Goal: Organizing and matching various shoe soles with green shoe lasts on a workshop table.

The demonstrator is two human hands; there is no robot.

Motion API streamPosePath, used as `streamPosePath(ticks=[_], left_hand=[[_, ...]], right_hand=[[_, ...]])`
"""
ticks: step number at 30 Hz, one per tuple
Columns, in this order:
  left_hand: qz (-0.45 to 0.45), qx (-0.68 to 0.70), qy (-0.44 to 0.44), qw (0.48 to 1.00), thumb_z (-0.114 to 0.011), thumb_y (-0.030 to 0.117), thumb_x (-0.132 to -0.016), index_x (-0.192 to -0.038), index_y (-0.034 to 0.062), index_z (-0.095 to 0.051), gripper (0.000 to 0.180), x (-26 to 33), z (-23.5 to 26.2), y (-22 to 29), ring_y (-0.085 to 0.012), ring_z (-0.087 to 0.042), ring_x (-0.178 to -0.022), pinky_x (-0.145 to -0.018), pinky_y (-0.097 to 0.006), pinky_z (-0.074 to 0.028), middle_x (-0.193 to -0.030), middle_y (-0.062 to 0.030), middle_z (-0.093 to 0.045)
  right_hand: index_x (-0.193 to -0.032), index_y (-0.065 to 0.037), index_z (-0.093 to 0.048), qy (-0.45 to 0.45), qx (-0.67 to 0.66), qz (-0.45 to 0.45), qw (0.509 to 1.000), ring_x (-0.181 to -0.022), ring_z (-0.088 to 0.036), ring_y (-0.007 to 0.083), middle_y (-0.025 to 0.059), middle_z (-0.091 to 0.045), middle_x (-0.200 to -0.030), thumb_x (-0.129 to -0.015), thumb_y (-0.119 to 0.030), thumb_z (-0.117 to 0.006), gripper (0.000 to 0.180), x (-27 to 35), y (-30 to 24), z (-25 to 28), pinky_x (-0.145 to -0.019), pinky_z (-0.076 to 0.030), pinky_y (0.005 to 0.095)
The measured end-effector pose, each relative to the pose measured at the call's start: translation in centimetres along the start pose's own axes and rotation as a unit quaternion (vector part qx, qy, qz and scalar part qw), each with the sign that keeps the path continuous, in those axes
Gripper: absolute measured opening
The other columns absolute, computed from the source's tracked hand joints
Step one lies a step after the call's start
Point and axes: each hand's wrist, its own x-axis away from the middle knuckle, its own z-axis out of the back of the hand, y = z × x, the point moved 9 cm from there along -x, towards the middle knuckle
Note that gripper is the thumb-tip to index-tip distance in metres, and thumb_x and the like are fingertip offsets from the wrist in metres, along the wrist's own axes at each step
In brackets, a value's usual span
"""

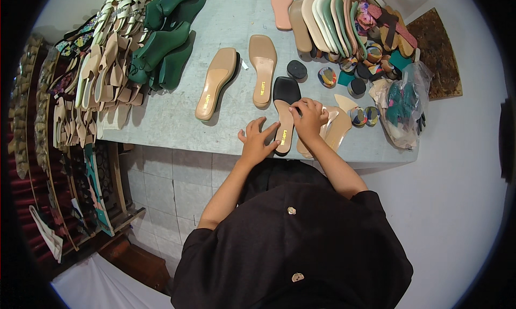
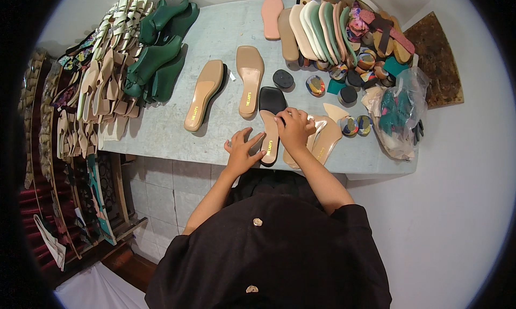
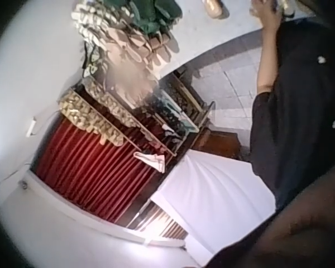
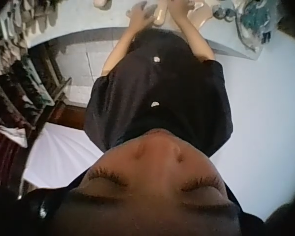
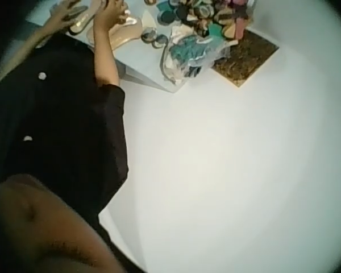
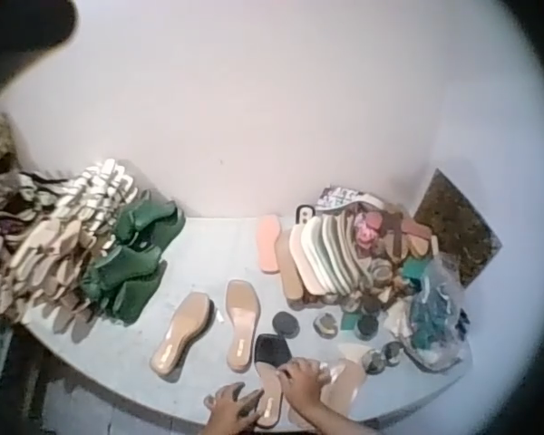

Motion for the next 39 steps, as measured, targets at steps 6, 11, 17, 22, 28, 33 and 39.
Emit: streamPosePath(ticks=[6,11,17,22,28,33,39], left_hand=[[-0.027,-0.037,-0.053,0.998,-0.063,0.039,-0.078,-0.119,0.0303,-0.061,0.042,-0.5,-0.8,0.2,-0.0358,-0.022,-0.132,-0.097,-0.065,-0.005,-0.142,-0.0169,-0.032],[-0.064,-0.121,-0.088,0.987,-0.055,0.033,-0.082,-0.129,0.0280,-0.050,0.048,-0.7,-1.4,1.9,-0.0349,-0.021,-0.135,-0.097,-0.067,-0.009,-0.144,-0.0151,-0.030],[-0.158,-0.147,-0.094,0.972,-0.044,0.030,-0.089,-0.142,0.0129,-0.030,0.057,-0.1,-4.7,1.8,-0.0229,-0.024,-0.137,-0.099,-0.065,-0.011,-0.148,-0.0090,-0.025],[-0.183,-0.146,-0.093,0.968,-0.038,0.039,-0.093,-0.142,0.0129,-0.029,0.057,-0.1,-4.8,2.2,-0.0217,-0.023,-0.137,-0.100,-0.064,-0.007,-0.149,-0.0072,-0.024],[-0.189,-0.182,-0.087,0.961,-0.036,0.045,-0.093,-0.142,0.0159,-0.030,0.058,-0.2,-4.9,2.1,-0.0219,-0.021,-0.138,-0.100,-0.065,-0.005,-0.150,-0.0054,-0.024],[-0.159,-0.111,-0.131,0.972,-0.038,0.042,-0.093,-0.141,0.0176,-0.033,0.054,-0.4,-4.6,2.3,-0.0229,-0.020,-0.139,-0.098,-0.065,-0.003,-0.149,-0.0055,-0.026],[-0.045,0.016,0.040,0.998,-0.054,0.032,-0.086,-0.126,0.0148,-0.051,0.044,-1.2,-0.5,1.4,-0.0258,-0.032,-0.129,-0.097,-0.061,-0.008,-0.133,-0.0064,-0.044]], right_hand=[[-0.085,-0.018,-0.066,-0.058,0.013,-0.030,0.998,-0.108,-0.045,0.0241,-0.0030,-0.059,-0.103,-0.074,-0.028,-0.069,0.014,-0.6,0.9,-1.2,-0.091,-0.022,0.0548],[-0.111,-0.020,-0.056,-0.057,0.033,-0.083,0.994,-0.116,-0.039,0.0266,0.0027,-0.050,-0.120,-0.070,-0.030,-0.073,0.045,-1.5,1.2,-0.4,-0.092,-0.022,0.0560],[-0.127,-0.021,-0.044,-0.067,0.058,-0.126,0.988,-0.128,-0.030,0.0301,0.0088,-0.037,-0.134,-0.070,-0.028,-0.074,0.066,-2.5,1.3,0.4,-0.094,-0.021,0.0591],[-0.135,-0.023,-0.040,-0.199,0.088,0.283,0.934,-0.132,-0.034,0.0216,0.0015,-0.039,-0.141,-0.086,-0.019,-0.053,0.051,0.3,-2.6,-3.3,-0.100,-0.016,0.0619],[-0.137,-0.024,-0.038,-0.202,0.117,0.221,0.947,-0.134,-0.030,0.0167,-0.0033,-0.037,-0.143,-0.092,-0.025,-0.041,0.046,0.8,-1.3,-3.7,-0.104,-0.009,0.0624],[-0.137,-0.025,-0.040,-0.214,0.112,0.204,0.949,-0.136,-0.025,0.0214,-0.0022,-0.037,-0.143,-0.093,-0.026,-0.040,0.044,0.4,-1.8,-3.1,-0.104,-0.007,0.0641],[-0.117,-0.010,-0.056,-0.066,0.033,-0.035,0.997,-0.128,-0.032,0.0306,0.0107,-0.047,-0.127,-0.081,-0.036,-0.059,0.045,-0.2,1.5,0.1,-0.096,-0.012,0.0662]])
